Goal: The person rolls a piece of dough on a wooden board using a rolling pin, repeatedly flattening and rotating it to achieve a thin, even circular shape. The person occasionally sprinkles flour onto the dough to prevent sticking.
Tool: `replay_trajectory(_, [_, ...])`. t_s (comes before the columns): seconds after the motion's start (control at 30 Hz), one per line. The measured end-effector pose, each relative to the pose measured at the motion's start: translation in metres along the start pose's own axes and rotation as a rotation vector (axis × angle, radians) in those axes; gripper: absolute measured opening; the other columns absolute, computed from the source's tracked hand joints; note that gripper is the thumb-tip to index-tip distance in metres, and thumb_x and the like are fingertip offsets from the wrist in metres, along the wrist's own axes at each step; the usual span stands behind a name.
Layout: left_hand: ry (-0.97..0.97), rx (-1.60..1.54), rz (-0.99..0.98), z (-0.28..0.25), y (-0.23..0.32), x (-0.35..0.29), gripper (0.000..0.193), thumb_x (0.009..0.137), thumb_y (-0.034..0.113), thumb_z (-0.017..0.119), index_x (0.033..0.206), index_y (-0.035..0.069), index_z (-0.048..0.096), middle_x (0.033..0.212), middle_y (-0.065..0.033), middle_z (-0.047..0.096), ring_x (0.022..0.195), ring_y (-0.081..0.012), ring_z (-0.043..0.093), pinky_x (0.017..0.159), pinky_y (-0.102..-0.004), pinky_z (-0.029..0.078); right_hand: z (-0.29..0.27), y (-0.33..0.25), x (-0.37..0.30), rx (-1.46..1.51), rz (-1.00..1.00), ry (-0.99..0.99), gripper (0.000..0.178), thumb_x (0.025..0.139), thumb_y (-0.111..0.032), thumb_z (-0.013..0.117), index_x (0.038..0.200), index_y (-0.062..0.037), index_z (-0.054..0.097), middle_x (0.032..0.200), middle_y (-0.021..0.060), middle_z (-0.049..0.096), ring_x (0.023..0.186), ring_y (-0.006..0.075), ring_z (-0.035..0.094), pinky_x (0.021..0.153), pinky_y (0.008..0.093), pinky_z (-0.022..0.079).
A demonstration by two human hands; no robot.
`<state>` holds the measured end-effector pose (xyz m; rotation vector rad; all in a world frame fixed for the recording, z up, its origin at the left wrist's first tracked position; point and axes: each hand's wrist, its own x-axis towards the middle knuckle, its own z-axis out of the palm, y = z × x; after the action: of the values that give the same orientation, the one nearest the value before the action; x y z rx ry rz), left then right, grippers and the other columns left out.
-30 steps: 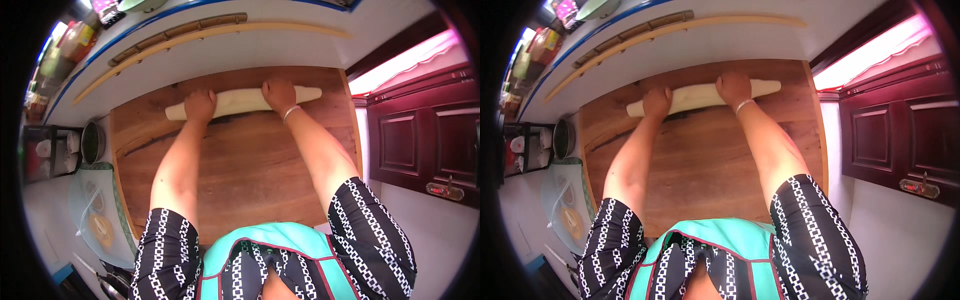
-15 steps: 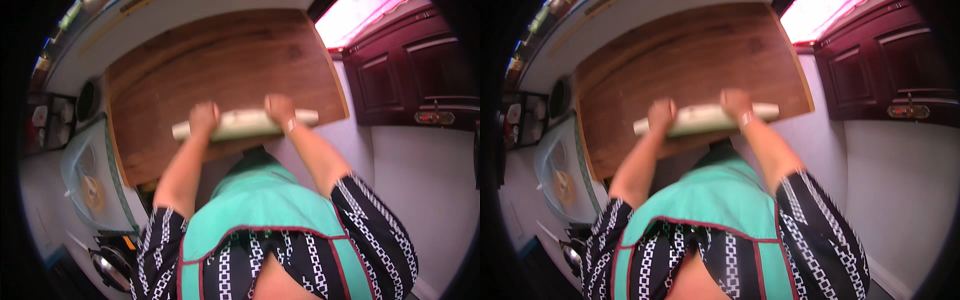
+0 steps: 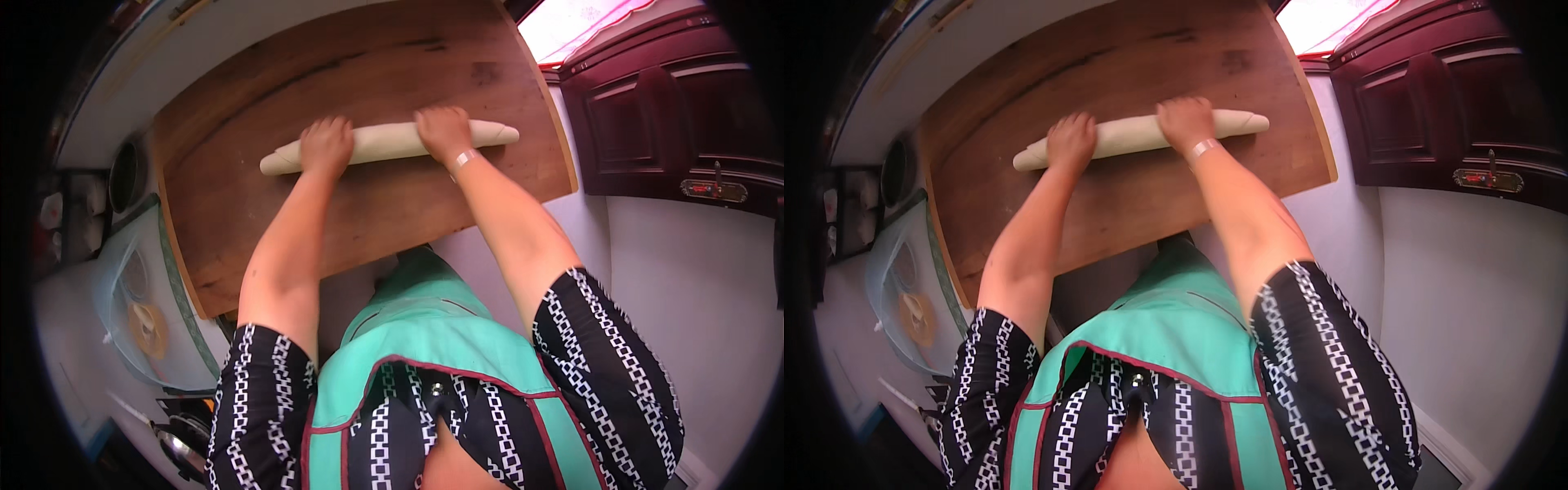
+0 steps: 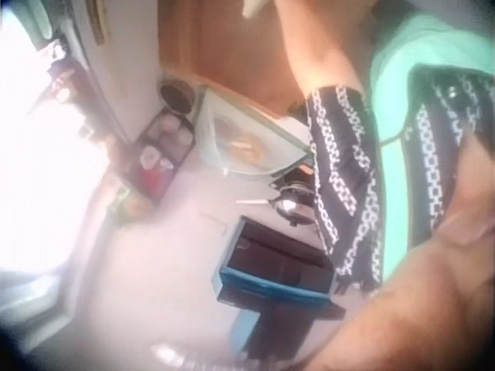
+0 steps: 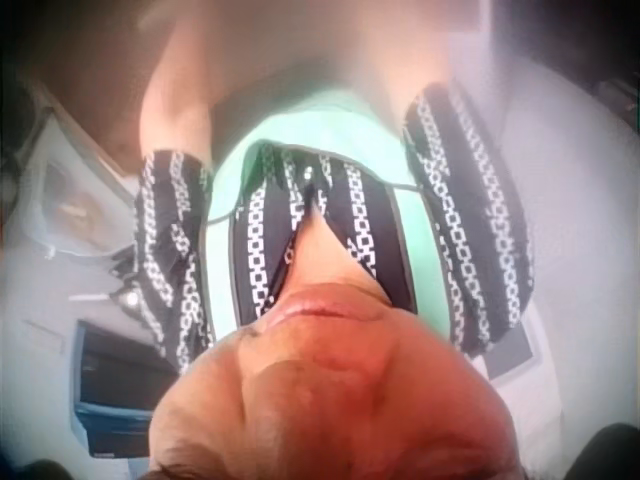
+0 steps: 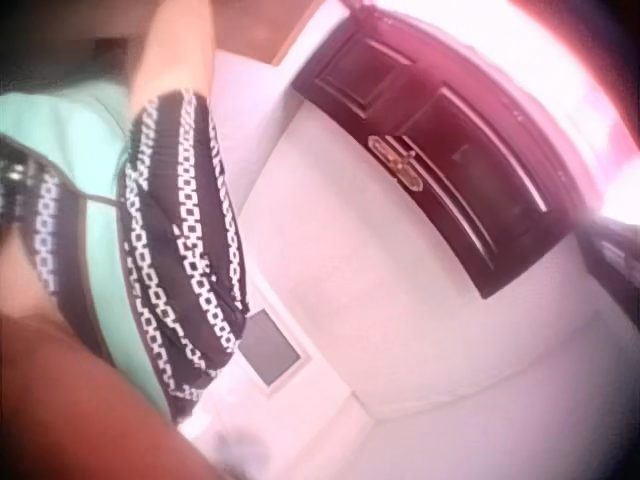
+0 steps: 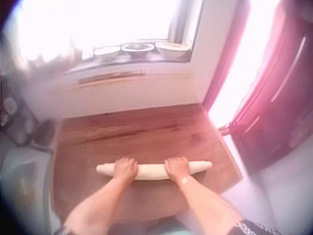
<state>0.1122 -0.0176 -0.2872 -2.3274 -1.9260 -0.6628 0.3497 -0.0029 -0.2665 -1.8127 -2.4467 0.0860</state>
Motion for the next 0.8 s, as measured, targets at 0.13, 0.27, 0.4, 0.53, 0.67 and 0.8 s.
replay_trajectory(0.13, [0.149,0.136,0.09,0.004,-0.028,-0.042,0.038,0.088,0.034,0.053,0.122,0.017,0.056,0.121,-0.0062,0.055,0.12,-0.0259,0.047,0.105,-0.0496,0.031,0.032,0.027,-0.045,0.01,0.037,0.565,0.03,0.081,-0.021,0.057,0.11,-0.0139,0.061,0.112,0.0062,0.06,0.113,0.0259,0.052,0.101,0.0462,0.036])
replay_trajectory(0.27, [-0.071,0.06,-0.064,0.023,-0.053,0.049,0.021,0.088,0.031,0.053,0.095,0.013,0.062,0.098,-0.0106,0.063,0.098,-0.0309,0.058,0.084,-0.0469,0.046,0.024,0.061,0.047,0.15,0.039,0.292,0.015,0.084,-0.023,0.054,0.082,-0.0128,0.065,0.088,0.0073,0.066,0.089,0.0276,0.062,0.079,0.0433,0.046])
replay_trajectory(0.4, [0.174,0.045,0.063,0.033,-0.073,0.118,0.013,0.089,0.022,0.052,0.085,0.012,0.06,0.088,-0.0119,0.062,0.085,-0.0329,0.057,0.072,-0.0456,0.046,0.008,0.069,0.116,-0.106,0.108,0.253,0.02,0.089,-0.02,0.054,0.072,-0.0123,0.062,0.076,0.009,0.064,0.08,0.0301,0.062,0.072,0.046,0.044])
replay_trajectory(0.53, [0.217,0.077,0.065,0.033,-0.048,0.087,0.017,0.086,0.027,0.054,0.092,0.013,0.061,0.101,-0.0091,0.062,0.097,-0.0309,0.056,0.079,-0.0456,0.043,0.026,0.059,0.069,0.065,0.036,0.531,0.025,0.079,-0.019,0.058,0.103,-0.013,0.063,0.102,0.0045,0.062,0.106,0.0217,0.056,0.098,0.0429,0.036])
replay_trajectory(0.67, [-0.016,0.155,-0.016,0.059,-0.086,0.162,0.02,0.084,0.028,0.055,0.095,0.015,0.064,0.098,-0.007,0.064,0.095,-0.0299,0.058,0.078,-0.0449,0.045,0.023,0.093,0.159,0.072,0.012,0.316,0.016,0.079,-0.02,0.057,0.089,-0.012,0.067,0.093,0.0056,0.067,0.095,0.025,0.062,0.081,0.0412,0.046])
replay_trajectory(0.8, [-0.117,0.067,-0.126,0.073,-0.102,0.232,0.02,0.083,0.029,0.056,0.093,0.016,0.067,0.09,-0.0064,0.065,0.089,-0.0294,0.06,0.074,-0.0448,0.046,0.024,0.108,0.226,0.113,-0.032,0.186,0.013,0.078,-0.021,0.057,0.071,-0.0114,0.062,0.075,0.008,0.063,0.076,0.0288,0.06,0.065,0.042,0.046])
